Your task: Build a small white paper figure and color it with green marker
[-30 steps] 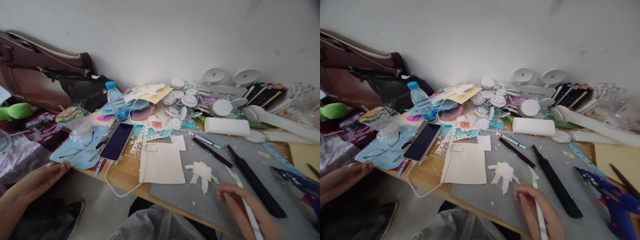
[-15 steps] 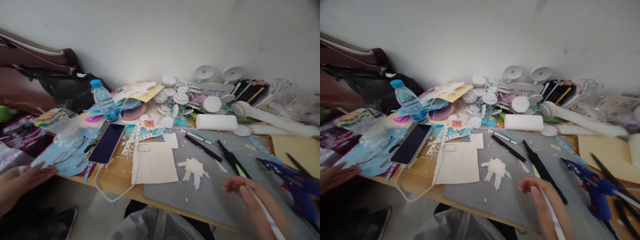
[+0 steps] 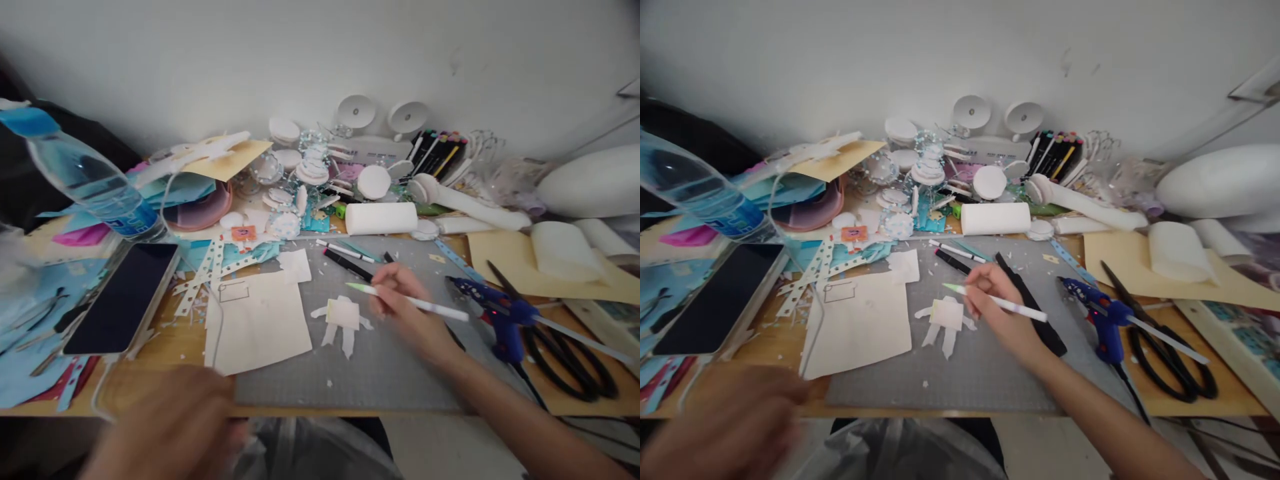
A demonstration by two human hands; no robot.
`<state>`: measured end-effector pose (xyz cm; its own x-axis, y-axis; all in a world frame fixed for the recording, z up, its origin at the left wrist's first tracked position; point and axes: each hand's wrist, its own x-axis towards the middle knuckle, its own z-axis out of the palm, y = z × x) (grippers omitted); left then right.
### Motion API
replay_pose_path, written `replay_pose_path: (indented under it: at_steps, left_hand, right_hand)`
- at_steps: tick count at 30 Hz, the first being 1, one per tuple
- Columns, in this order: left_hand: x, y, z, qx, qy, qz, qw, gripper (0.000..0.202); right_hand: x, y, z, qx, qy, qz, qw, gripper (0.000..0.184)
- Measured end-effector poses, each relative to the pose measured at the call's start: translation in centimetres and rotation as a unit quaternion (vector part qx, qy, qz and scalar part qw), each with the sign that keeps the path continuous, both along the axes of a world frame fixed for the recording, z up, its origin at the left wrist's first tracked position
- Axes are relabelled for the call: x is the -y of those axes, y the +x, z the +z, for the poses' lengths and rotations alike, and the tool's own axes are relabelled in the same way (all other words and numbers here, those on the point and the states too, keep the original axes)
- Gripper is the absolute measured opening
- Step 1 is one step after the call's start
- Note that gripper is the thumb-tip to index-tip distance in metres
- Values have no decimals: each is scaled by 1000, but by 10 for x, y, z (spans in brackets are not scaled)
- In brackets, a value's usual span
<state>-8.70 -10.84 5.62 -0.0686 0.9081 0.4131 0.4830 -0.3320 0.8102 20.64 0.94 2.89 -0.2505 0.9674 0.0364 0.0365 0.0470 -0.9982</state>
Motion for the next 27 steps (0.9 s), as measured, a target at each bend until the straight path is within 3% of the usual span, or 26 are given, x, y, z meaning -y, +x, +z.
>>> replay_pose_path:
  at_steps: [1, 2, 3, 6, 10, 13, 17, 27]
  left_hand:
    - [-7, 26, -5, -155, 23, -136, 978, 20]
    - [-15, 51, -10, -274, 77, -217, 934, 23]
    - [-22, 75, -17, -340, 110, -249, 900, 26]
    - [-39, 124, -39, -402, 191, -266, 855, 23]
    - [-51, 137, -66, -421, 197, -215, 859, 35]
    - [-55, 135, -76, -422, 209, -209, 857, 35]
    - [-59, 137, -77, -420, 235, -214, 850, 24]
    - [-62, 140, -80, -387, 225, -191, 873, 14]
  right_hand:
    - [-5, -4, -5, -1, -15, 18, 1000, 14]
    - [-9, -8, -12, -3, -27, 30, 999, 14]
    - [-12, -10, -18, -8, -37, 39, 999, 15]
    - [-16, -10, -34, -31, -57, 41, 997, 16]
    - [-15, 1, -34, -26, -63, 42, 997, 14]
    - [-13, 5, -23, 19, -65, 78, 995, 12]
    - [-11, 2, -16, 55, -52, 77, 994, 6]
    - [-7, -7, -19, 123, -36, 49, 991, 11]
